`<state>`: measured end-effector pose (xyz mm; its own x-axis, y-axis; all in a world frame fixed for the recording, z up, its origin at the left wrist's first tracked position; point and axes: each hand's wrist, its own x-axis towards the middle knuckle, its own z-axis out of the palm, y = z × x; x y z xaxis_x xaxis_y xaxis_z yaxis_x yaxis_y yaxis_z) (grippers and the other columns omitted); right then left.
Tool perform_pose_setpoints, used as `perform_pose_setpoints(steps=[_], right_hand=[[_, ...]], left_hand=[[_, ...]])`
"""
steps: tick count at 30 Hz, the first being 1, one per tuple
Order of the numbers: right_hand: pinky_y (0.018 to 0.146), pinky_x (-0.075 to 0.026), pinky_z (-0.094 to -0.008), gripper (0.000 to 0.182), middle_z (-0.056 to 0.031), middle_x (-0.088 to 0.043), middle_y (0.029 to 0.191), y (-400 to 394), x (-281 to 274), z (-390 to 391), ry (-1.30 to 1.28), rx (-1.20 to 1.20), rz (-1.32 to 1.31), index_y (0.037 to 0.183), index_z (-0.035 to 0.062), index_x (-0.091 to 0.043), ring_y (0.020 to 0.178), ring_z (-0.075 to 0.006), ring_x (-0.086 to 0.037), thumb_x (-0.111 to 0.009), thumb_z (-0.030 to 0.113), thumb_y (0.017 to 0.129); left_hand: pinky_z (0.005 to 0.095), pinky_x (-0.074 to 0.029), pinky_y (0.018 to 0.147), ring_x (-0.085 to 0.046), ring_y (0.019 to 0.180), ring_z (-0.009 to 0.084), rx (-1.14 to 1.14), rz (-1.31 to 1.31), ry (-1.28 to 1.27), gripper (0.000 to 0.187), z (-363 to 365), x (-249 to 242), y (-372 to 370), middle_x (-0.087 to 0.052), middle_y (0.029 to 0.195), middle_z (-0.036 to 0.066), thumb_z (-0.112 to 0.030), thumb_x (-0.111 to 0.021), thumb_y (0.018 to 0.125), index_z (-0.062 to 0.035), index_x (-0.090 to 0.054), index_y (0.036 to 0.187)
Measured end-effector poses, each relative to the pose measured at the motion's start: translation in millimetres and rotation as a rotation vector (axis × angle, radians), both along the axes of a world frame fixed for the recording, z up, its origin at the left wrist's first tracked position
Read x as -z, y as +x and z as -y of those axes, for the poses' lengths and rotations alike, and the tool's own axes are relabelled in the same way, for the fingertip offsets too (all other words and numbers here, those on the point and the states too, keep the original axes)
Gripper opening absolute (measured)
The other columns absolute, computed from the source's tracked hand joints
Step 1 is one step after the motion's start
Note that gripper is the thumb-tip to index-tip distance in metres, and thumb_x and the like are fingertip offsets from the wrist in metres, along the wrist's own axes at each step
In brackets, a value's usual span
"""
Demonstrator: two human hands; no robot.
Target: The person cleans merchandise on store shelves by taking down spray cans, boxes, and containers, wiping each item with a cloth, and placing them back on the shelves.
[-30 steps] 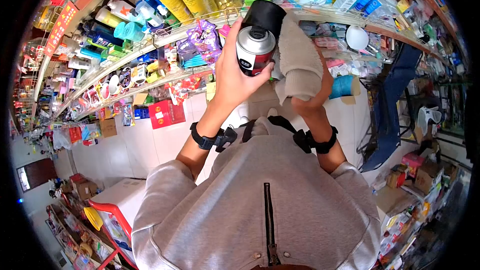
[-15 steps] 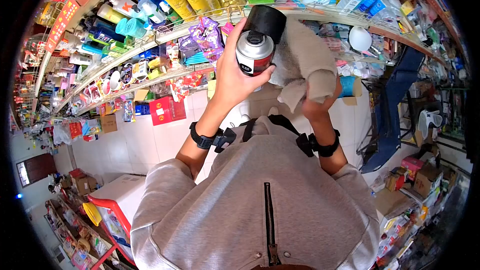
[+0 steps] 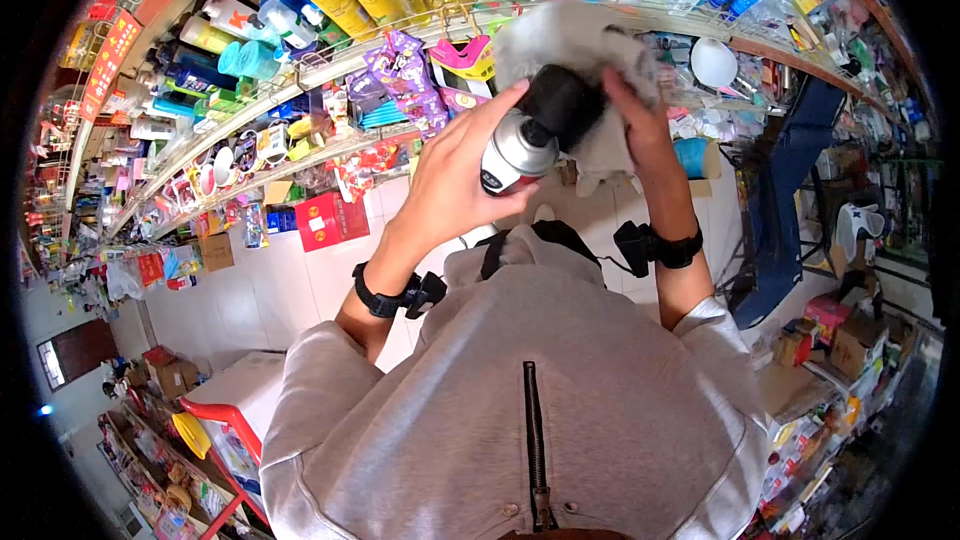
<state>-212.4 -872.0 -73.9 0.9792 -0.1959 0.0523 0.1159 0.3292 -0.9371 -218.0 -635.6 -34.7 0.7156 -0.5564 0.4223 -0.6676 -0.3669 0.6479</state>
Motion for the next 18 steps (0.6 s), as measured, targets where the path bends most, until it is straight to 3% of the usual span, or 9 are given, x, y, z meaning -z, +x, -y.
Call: perform_pose_setpoints(steps=[1, 3, 4, 6, 13, 15, 18], right_hand=[[0.099, -0.042, -0.0337, 0.048, -0.0122, -0.058, 0.124, -0.8, 2.8, -3.2, -0.294, -0.030, 0.116, 0.131, 0.0004, -0.053, 0.115, -0.0200, -0.055, -0.070, 0.014, 0.088], [0.100, -0.043, -0.0370, 0.057, -0.0181, -0.058, 0.125, -5.8, -3.7, -15.5, -0.389, -0.028, 0.102, 0.133, -0.0026, -0.049, 0.115, -0.0257, -0.057, -0.071, 0.000, 0.080], [0.100, -0.043, -0.0370, 0.057, -0.0181, -0.058, 0.125, -7.1, -2.5, -16.2, -0.391, -0.039, 0.098, 0.133, -0.0026, -0.049, 0.115, -0.0257, -0.057, -0.071, 0.000, 0.080], [0.099, -0.044, -0.0374, 0.062, -0.0189, -0.059, 0.123, -8.9, -0.8, -16.8, -0.683, 0.013, 0.281, 0.133, -0.0004, -0.050, 0.113, -0.0284, -0.059, -0.068, -0.003, 0.074], [0.099, -0.044, -0.0382, 0.066, -0.0193, -0.062, 0.121, -14.0, -21.0, -25.0, -0.748, 0.025, 0.395, 0.133, 0.0005, -0.050, 0.114, -0.0285, -0.060, -0.066, -0.002, 0.069], [0.100, -0.043, -0.0364, 0.062, -0.0180, -0.059, 0.126, -16.8, -21.9, -23.3, -0.836, 0.013, 0.470, 0.136, -0.0048, -0.046, 0.115, -0.0248, -0.058, -0.065, -0.003, 0.077], [0.099, -0.043, -0.0361, 0.061, -0.0174, -0.060, 0.124, -20.9, -18.8, -14.5, -0.785, -0.027, 0.494, 0.135, -0.0050, -0.047, 0.115, -0.0237, -0.058, -0.068, 0.000, 0.078]], left_hand=[[0.0414, -0.048, 0.096, -0.056, 0.115, 0.0393, -0.020, -0.007, 0.063, 0.095, -1.3, -4.9, -0.3, -0.054, 0.131, 0.023, -0.016, -0.083, 0.061, -0.0032, -0.036, 0.143], [0.0414, -0.048, 0.094, -0.057, 0.113, 0.0401, -0.035, -0.064, 0.110, 0.097, -3.4, -10.4, -1.2, -0.055, 0.129, 0.026, -0.015, -0.082, 0.061, -0.0016, -0.033, 0.143], [0.0415, -0.048, 0.093, -0.057, 0.112, 0.0410, -0.043, -0.113, 0.157, 0.100, -4.7, -10.9, -1.3, -0.055, 0.127, 0.028, -0.015, -0.082, 0.061, 0.0001, -0.030, 0.144], [0.0422, -0.049, 0.091, -0.058, 0.109, 0.0420, -0.069, -0.118, 0.195, 0.100, -5.2, -8.2, -1.9, -0.057, 0.120, 0.030, -0.015, -0.082, 0.061, 0.0023, -0.028, 0.142], [0.0443, -0.049, 0.086, -0.059, 0.100, 0.0429, -0.082, -0.114, 0.159, 0.080, -4.2, -5.0, 1.0, -0.061, 0.104, 0.028, -0.013, -0.078, 0.060, 0.0041, -0.042, 0.129], [0.0438, -0.048, 0.087, -0.059, 0.100, 0.0424, -0.086, -0.145, 0.184, 0.077, -4.1, -6.5, 0.6, -0.061, 0.103, 0.027, -0.013, -0.078, 0.060, 0.0043, -0.044, 0.127], [0.0427, -0.047, 0.088, -0.058, 0.100, 0.0411, -0.062, -0.187, 0.218, 0.073, -6.6, -4.4, 1.9, -0.061, 0.102, 0.026, -0.013, -0.078, 0.059, 0.0041, -0.047, 0.123]])
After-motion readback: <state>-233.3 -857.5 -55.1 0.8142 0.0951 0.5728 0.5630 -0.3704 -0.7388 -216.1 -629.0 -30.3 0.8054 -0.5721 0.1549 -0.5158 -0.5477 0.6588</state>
